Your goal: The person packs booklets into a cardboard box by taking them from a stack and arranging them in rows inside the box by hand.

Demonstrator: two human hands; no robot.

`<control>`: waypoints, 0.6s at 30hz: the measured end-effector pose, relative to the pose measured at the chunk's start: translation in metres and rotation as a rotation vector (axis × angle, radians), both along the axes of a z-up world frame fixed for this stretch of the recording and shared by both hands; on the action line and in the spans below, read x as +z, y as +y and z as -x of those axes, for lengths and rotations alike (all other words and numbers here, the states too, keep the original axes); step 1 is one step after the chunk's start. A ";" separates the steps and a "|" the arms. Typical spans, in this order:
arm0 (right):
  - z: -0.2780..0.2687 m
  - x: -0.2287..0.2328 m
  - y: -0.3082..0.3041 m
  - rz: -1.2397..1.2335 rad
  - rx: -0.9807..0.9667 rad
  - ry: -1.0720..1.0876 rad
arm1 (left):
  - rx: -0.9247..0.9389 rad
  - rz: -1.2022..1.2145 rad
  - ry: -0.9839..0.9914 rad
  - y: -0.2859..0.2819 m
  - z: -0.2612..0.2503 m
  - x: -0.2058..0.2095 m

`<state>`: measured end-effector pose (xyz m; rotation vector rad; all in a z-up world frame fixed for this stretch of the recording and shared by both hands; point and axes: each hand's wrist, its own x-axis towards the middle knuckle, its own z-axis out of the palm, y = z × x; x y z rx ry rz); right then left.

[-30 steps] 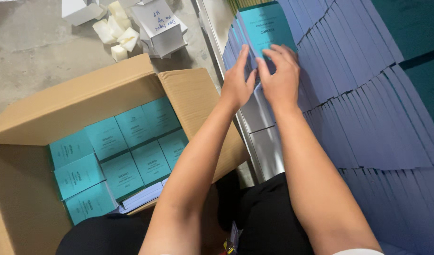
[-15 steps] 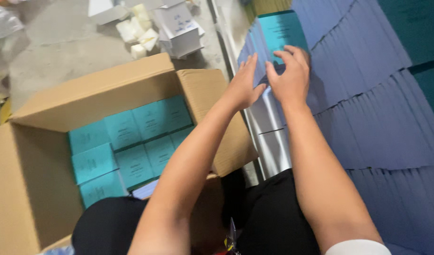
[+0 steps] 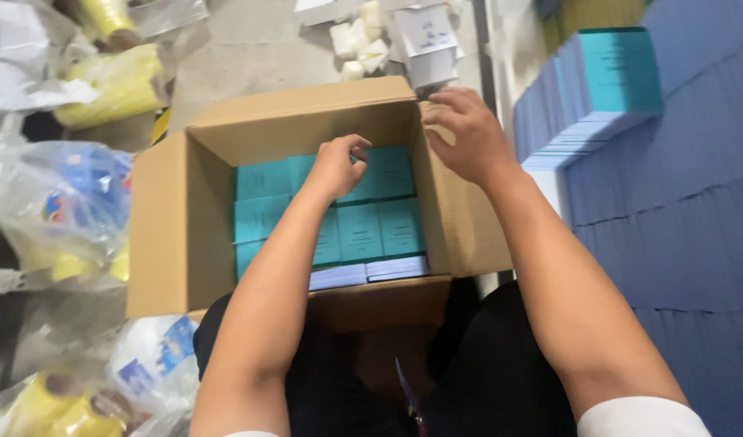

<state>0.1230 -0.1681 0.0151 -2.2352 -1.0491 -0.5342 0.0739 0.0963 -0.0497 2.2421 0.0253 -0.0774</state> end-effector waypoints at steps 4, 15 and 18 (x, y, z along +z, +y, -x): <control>0.022 0.001 0.054 0.041 0.096 0.037 | -0.020 -0.106 -0.025 0.030 0.027 -0.004; 0.050 -0.060 0.150 0.480 0.263 0.387 | 0.097 -0.431 0.270 0.113 0.084 -0.049; 0.058 -0.088 0.171 0.622 0.251 0.463 | 0.055 -0.470 0.472 0.124 0.098 -0.062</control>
